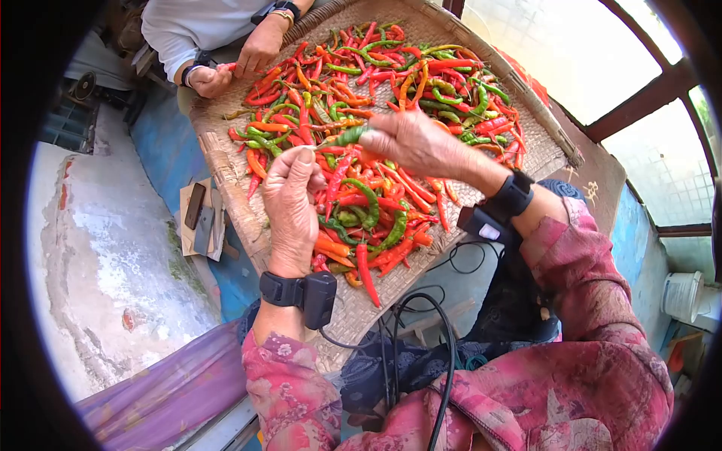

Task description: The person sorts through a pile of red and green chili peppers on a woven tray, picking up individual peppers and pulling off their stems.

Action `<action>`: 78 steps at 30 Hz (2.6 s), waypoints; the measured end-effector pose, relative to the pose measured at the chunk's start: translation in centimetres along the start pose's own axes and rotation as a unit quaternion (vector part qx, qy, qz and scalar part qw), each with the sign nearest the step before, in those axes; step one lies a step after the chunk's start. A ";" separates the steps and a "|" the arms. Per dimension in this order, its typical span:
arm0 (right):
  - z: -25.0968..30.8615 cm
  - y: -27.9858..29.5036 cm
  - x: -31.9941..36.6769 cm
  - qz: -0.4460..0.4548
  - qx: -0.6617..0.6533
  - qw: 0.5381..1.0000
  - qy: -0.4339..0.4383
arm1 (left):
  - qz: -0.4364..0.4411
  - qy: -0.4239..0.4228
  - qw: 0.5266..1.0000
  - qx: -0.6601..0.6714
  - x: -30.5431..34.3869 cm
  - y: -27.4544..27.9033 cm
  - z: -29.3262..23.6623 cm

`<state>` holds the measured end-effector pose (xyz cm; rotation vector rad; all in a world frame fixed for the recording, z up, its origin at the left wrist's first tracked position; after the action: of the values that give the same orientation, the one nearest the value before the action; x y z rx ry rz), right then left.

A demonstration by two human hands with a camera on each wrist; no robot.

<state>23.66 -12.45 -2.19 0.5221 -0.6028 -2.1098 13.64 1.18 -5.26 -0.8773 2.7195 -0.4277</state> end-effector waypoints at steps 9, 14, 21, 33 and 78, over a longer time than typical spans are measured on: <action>-6.6 12.9 -0.5 -0.246 0.295 0.921 -0.061 | 0.166 -0.143 0.872 -0.438 -0.2 -3.2 -2.9; -1.9 8.3 0.9 -0.212 0.390 0.895 0.045 | 0.423 -0.311 0.612 -0.591 6.2 -11.2 0.3; -3.2 -0.1 2.7 0.067 0.305 0.949 0.055 | 0.485 -0.284 0.585 -0.584 7.7 -11.5 3.6; -5.7 2.6 3.9 0.025 0.325 0.945 0.006 | 0.235 -0.174 0.730 -0.617 -0.5 -3.4 -1.8; -2.0 2.6 1.5 0.084 -0.233 0.965 -0.088 | 0.286 -0.288 0.713 -0.572 2.1 -7.7 -2.0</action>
<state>25.54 -15.49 -2.51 0.0161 -0.2192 -2.0540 15.39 -5.67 -1.02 -0.1705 2.2018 1.5205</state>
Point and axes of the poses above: each hand's wrist, its own x-axis away from the middle knuckle, its own y-axis out of the back of the hand, z = x × y, the point moved 10 cm from there along -x, towards the middle knuckle, and after that the axes turned 7 degrees about -y, right-handed, at the moved point
